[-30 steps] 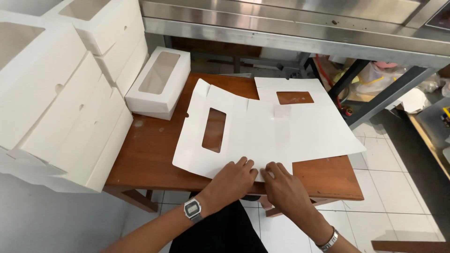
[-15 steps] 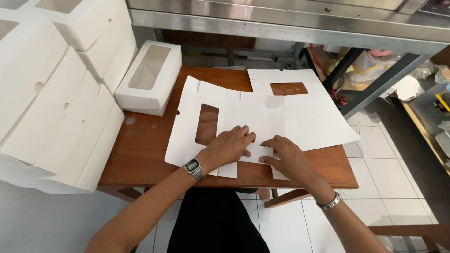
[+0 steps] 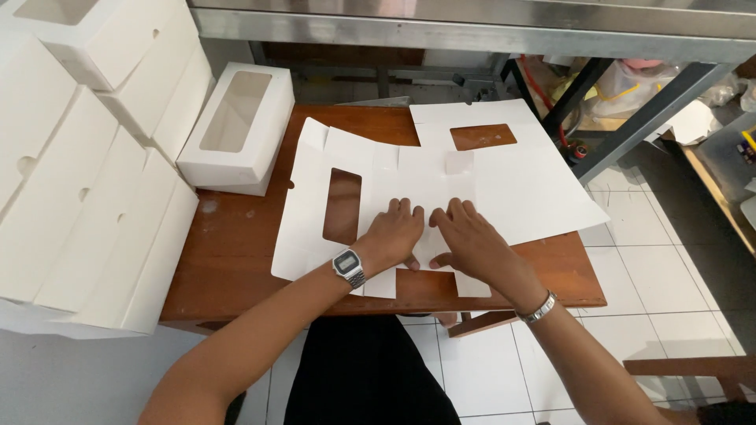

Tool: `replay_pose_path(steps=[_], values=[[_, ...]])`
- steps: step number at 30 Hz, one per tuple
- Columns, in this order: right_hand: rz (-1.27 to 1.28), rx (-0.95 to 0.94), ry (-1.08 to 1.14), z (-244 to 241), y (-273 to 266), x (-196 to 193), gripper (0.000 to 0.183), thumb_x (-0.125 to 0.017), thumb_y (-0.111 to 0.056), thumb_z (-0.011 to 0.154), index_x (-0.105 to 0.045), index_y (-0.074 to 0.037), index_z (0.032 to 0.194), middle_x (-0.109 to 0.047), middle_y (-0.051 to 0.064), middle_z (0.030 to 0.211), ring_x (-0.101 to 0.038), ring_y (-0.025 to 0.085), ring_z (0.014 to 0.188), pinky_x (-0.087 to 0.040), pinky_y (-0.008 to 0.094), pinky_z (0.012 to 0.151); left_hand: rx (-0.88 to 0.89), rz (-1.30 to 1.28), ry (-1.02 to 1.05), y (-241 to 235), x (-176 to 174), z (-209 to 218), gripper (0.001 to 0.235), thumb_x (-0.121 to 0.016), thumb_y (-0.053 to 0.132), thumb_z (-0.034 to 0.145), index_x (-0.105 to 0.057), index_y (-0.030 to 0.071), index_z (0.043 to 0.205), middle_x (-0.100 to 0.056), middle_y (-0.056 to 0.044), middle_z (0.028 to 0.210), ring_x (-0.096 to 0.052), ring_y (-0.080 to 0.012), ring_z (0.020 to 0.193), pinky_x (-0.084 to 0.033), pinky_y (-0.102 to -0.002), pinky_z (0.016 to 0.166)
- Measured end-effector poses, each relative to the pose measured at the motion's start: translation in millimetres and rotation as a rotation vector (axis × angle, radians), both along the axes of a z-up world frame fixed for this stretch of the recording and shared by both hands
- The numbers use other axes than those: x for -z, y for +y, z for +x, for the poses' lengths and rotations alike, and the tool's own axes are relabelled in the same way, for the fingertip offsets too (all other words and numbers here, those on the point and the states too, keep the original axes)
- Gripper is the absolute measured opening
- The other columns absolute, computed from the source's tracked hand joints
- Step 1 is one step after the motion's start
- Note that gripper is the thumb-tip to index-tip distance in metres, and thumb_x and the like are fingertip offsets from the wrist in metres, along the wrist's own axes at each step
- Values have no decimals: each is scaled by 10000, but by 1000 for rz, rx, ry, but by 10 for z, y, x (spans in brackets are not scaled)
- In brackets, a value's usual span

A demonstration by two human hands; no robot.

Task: The person assembles a white rectangular box from a flat die-cut sheet. They fold the side flaps, tuck tabs into slots, and press the edges to form the box structure. The process is repeated for a second box.

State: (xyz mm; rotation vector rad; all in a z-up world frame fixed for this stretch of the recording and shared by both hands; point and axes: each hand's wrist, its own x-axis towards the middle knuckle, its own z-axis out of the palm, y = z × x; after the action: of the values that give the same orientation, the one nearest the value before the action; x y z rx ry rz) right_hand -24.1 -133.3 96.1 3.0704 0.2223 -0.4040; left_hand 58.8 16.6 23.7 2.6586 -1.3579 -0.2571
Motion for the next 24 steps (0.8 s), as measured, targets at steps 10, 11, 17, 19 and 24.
replay_pose_path(steps=[10, 11, 17, 19, 24], values=[[476, -26, 88, -318, -17, 15, 445, -812, -156, 830, -584, -78, 1205, -607, 124, 1138, -600, 315, 1159, -521, 409, 963, 96, -85, 3, 635, -493, -428, 721, -792, 412, 844, -473, -66, 1279, -552, -228, 1089, -560, -401, 1135, -566, -502, 837], [481, -103, -17, -414, -28, 44, 224, -769, -96, 852, -630, -107, 1027, -600, 84, 1119, -615, 310, 1122, -535, 403, 907, 120, -119, 60, 770, -588, -487, 768, -781, 412, 858, -438, -71, 1347, -569, -276, 1176, -549, -427, 1187, -554, -499, 890], [397, -450, -388, -799, -47, 353, 555, -641, -585, 910, -517, -75, 727, -597, 151, 1356, -599, 305, 1202, -569, 428, 762, 152, -316, 85, 1265, -106, -645, 683, -795, 482, 822, -622, 2, 1276, -549, -163, 1342, -512, -309, 1240, -521, -431, 898], [390, -498, -490, -827, 56, 318, 505, -634, -517, 937, -512, -67, 743, -601, 164, 1351, -631, 322, 1163, -587, 418, 727, 141, -365, 71, 1281, -59, -688, 634, -784, 464, 841, -639, 9, 1258, -586, -168, 1326, -526, -328, 1261, -513, -444, 929], [397, -482, -537, -728, 221, 394, 480, -620, -554, 935, -597, -96, 1075, -622, 129, 1305, -701, 285, 878, -599, 395, 632, 145, -380, 58, 1241, -128, -719, 459, -753, 363, 887, -680, 25, 1190, -650, -123, 1175, -592, -279, 1091, -535, -388, 792]])
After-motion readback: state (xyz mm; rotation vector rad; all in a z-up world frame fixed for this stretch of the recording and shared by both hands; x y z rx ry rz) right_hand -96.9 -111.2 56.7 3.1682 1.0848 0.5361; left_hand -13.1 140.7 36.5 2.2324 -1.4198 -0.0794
